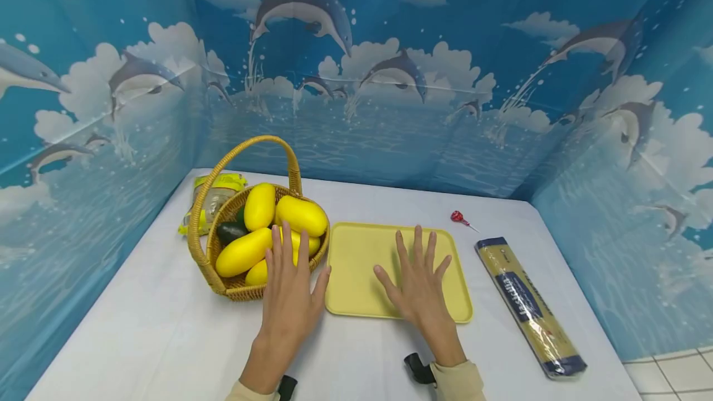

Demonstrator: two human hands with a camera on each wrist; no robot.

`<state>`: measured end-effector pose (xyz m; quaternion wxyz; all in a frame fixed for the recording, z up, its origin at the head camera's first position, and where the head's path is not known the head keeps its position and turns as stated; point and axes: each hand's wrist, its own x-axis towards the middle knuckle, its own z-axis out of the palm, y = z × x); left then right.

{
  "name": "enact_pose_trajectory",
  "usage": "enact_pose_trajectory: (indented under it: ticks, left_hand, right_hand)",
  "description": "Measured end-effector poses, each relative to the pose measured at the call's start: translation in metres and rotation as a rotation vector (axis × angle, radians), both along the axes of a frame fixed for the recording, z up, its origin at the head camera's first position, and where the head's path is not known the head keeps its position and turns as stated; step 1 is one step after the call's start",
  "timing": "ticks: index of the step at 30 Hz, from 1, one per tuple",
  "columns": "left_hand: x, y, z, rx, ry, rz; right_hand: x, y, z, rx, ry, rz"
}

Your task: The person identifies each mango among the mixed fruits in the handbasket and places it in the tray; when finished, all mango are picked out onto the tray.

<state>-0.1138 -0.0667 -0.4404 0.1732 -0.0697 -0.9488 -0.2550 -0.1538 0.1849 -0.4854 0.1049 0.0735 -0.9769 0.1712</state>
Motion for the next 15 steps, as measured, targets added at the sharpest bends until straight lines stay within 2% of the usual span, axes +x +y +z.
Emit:
enact_pose_trajectory:
  ticks: [2, 4, 7, 13, 15]
  left_hand:
    - [0.001, -0.002, 0.007, 0.022, 0.047, -0.006]
    - [0.003, -0.005, 0.015, 0.061, 0.127, -0.011]
    - [0.004, -0.01, 0.027, 0.135, 0.297, -0.024]
    - [0.01, -0.024, 0.054, 0.272, 0.63, -0.115]
    - [0.013, -0.028, 0.064, 0.304, 0.754, -0.112]
  right_hand:
    - [0.001, 0.001, -0.001, -0.005, -0.003, -0.005]
    - [0.001, 0.002, -0.002, -0.013, -0.009, -0.007]
    - [0.002, 0.003, -0.003, -0.019, -0.015, -0.007]
    - [0.002, 0.005, 0.0, -0.015, -0.006, -0.008]
    - [0.002, 0.007, 0.002, -0.005, -0.013, -0.012]
